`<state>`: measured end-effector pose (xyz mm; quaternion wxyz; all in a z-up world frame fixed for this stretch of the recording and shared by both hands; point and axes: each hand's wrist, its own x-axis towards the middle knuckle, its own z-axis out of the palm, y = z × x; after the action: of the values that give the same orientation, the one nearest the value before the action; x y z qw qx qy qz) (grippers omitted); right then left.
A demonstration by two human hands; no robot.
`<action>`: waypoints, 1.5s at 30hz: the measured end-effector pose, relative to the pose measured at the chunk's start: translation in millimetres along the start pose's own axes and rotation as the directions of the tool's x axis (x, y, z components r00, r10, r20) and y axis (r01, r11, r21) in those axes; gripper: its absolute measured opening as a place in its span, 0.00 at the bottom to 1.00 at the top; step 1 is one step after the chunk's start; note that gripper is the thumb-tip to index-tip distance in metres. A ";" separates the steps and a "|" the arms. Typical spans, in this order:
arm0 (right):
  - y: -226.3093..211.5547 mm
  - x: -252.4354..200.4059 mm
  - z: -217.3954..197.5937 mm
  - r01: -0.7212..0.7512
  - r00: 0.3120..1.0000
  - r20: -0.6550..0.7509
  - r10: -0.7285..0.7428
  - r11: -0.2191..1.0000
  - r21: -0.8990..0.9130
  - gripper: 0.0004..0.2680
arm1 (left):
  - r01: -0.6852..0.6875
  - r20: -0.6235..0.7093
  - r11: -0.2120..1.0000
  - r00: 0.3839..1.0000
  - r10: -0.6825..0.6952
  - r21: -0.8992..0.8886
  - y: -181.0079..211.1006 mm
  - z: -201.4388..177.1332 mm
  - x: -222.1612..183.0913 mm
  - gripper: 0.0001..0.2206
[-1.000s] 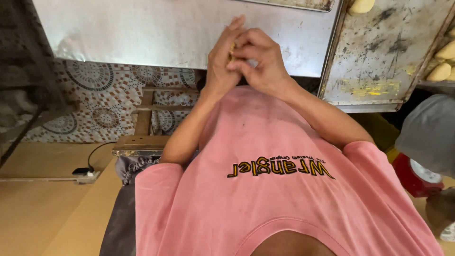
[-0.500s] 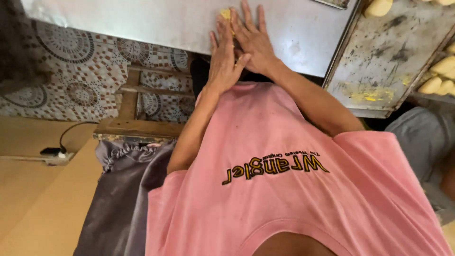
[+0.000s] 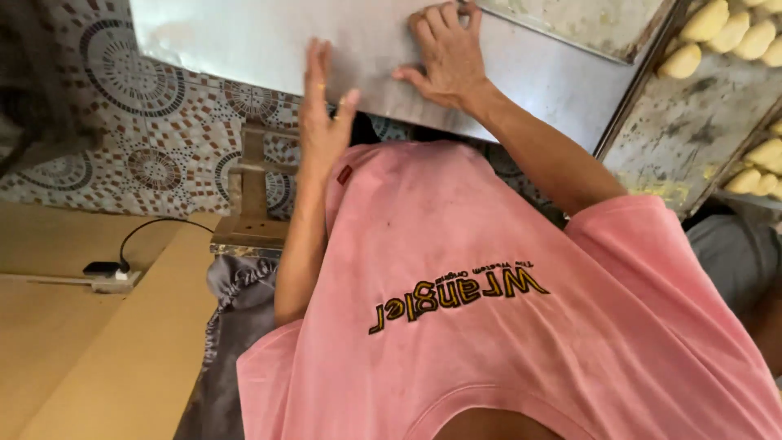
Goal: Shaping pieces of yellow dough into small buns and arranging them on baking trays.
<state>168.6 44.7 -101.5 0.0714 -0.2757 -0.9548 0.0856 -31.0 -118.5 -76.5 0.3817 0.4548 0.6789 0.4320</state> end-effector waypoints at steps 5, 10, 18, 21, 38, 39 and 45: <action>24.1 -17.4 49.1 -0.131 0.978 -0.136 0.161 0.969 0.208 0.16 | -0.177 0.234 0.979 0.961 0.149 0.105 -12.0 71.5 11.2 0.29; 67.8 -60.9 49.2 0.028 0.999 0.019 -0.043 0.866 0.499 0.11 | -0.398 0.401 0.817 0.887 0.228 0.417 -38.3 137.1 14.2 0.42; 17.2 -129.1 -38.1 0.066 0.996 -0.088 -0.028 0.883 0.464 0.07 | -0.669 0.628 0.676 0.678 0.382 0.311 6.6 113.7 -40.9 0.19; 5.0 -86.0 -39.2 0.046 0.926 -0.372 0.069 0.955 0.292 0.06 | -0.657 0.631 0.684 0.684 0.365 0.316 23.1 96.8 -39.8 0.25; 10.3 -157.1 -11.1 -0.568 0.724 0.202 0.659 0.404 0.718 0.16 | -0.581 0.335 0.637 0.814 0.475 0.507 -34.6 59.1 180.6 0.26; 31.1 -187.4 -21.9 -0.598 0.673 0.198 0.712 0.367 0.713 0.16 | -0.625 0.392 0.631 0.781 0.487 0.461 -27.0 61.8 170.9 0.26; 157.8 -335.9 -73.1 -0.330 0.443 0.050 0.895 0.111 0.937 0.15 | -0.405 0.244 0.585 0.910 0.336 0.702 32.2 38.3 123.4 0.16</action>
<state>544.5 4.4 -92.1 0.4194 -0.6032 -0.4725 0.4869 -23.3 14.4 -74.7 0.0941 0.7188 0.6676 0.1696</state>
